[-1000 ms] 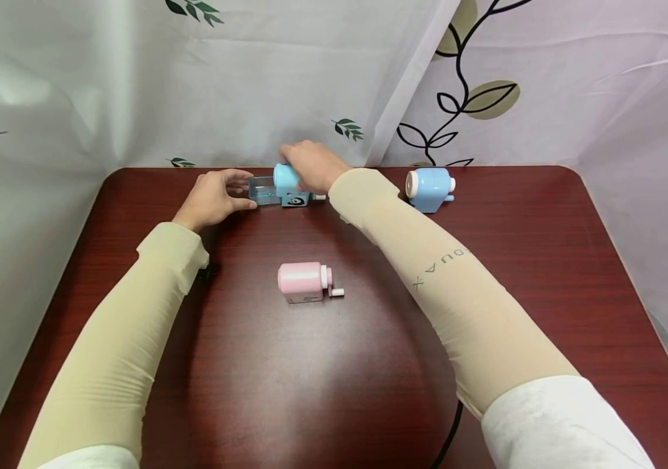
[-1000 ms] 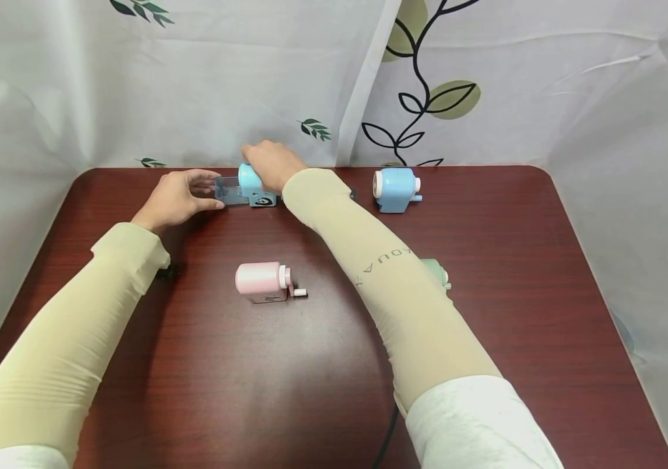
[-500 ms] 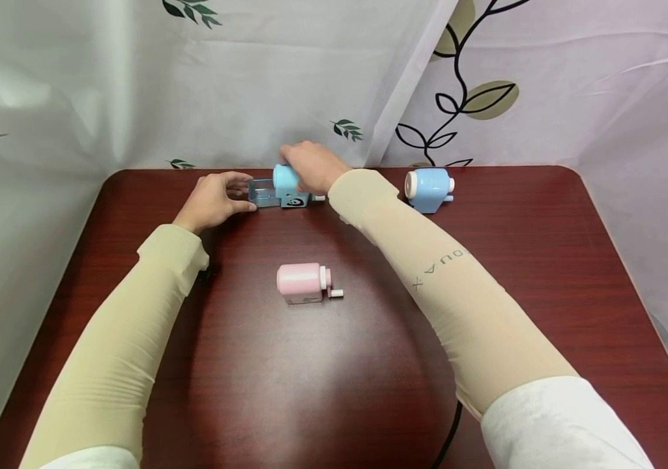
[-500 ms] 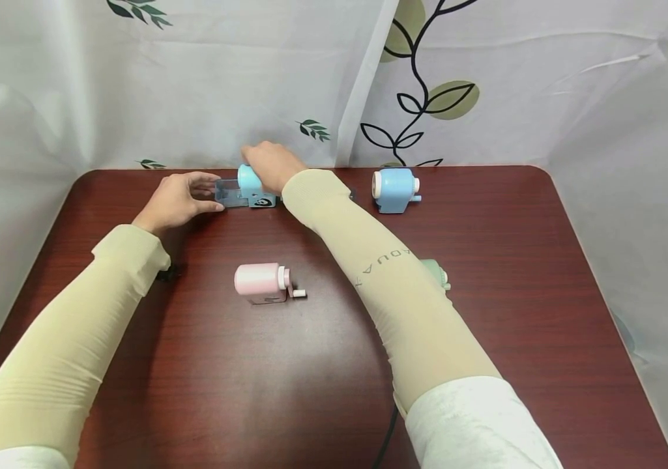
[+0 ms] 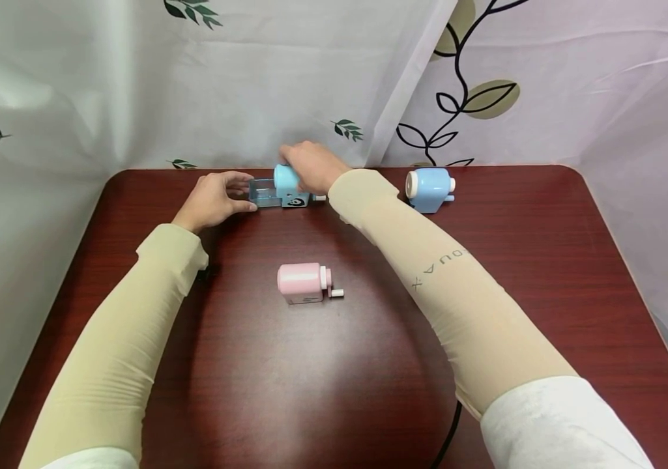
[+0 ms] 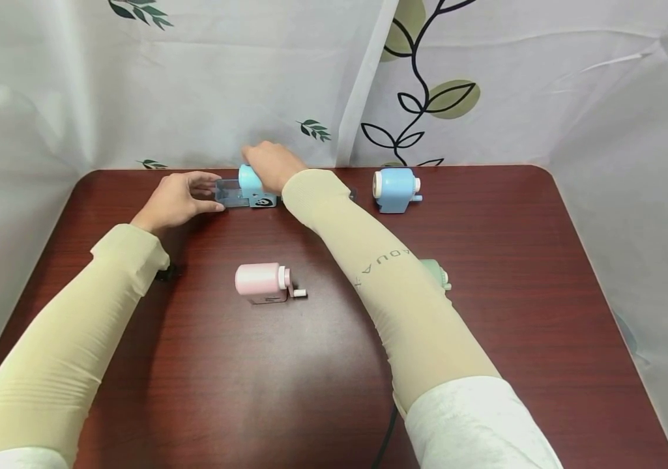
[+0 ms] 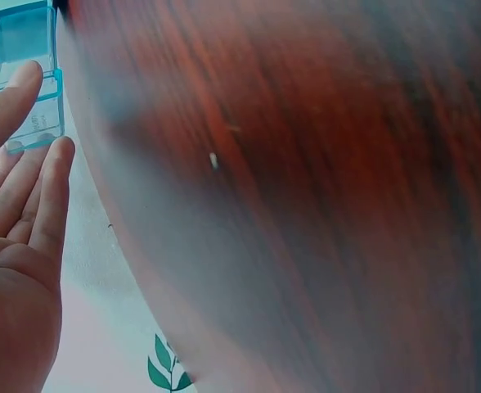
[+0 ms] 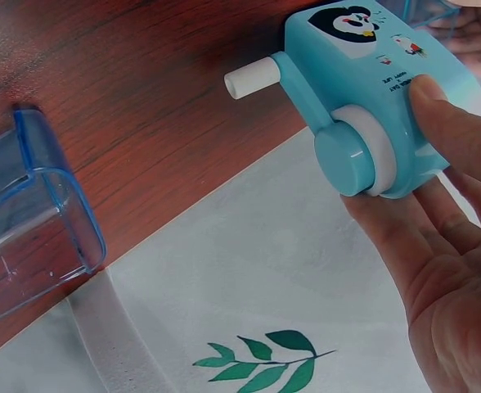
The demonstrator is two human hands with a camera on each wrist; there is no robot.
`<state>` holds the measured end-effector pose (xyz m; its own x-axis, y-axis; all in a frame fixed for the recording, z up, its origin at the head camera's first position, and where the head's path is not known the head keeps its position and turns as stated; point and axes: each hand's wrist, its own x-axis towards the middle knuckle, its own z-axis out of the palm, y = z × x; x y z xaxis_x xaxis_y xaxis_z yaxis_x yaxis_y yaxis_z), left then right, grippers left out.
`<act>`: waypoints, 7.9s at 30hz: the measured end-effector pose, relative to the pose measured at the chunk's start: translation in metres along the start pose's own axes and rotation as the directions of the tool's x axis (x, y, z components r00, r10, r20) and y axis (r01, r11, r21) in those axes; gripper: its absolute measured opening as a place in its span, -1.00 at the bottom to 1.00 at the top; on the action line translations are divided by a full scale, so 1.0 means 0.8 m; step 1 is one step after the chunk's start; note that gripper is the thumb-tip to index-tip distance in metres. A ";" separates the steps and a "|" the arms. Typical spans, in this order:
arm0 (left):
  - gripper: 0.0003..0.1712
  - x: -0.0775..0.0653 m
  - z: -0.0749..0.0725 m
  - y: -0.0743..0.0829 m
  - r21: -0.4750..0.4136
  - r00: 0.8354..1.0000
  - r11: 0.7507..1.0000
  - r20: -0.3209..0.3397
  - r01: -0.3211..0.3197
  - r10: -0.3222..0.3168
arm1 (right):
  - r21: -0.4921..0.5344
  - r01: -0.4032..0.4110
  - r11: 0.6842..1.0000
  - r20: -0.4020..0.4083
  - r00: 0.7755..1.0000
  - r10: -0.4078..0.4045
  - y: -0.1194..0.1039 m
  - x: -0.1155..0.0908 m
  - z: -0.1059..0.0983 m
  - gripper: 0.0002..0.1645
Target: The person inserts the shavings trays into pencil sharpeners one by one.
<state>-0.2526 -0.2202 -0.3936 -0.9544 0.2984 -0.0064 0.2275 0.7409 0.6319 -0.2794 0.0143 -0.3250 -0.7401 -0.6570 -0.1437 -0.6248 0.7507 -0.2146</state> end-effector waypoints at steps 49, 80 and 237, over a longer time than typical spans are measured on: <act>-0.32 0.019 0.011 0.018 0.006 0.998 0.999 0.036 -0.048 0.048 | -0.019 -0.005 1.000 0.009 1.000 0.005 0.000 0.001 -0.001 -0.42; -0.32 0.026 0.016 0.027 0.023 0.997 0.999 0.068 -0.033 0.031 | -0.026 0.019 0.999 0.014 1.000 -0.019 0.003 0.000 0.000 -0.41; -0.21 0.115 0.096 0.250 0.518 0.879 0.794 0.475 -0.318 0.042 | -0.089 -0.042 0.995 0.174 0.983 0.057 0.201 -0.181 -0.052 0.00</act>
<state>-0.2800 0.0015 -0.3276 -0.7376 0.5794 -0.3468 0.5841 0.8051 0.1027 -0.2828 0.2329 -0.2982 -0.7197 -0.6153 -0.3217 -0.6131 0.7806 -0.1214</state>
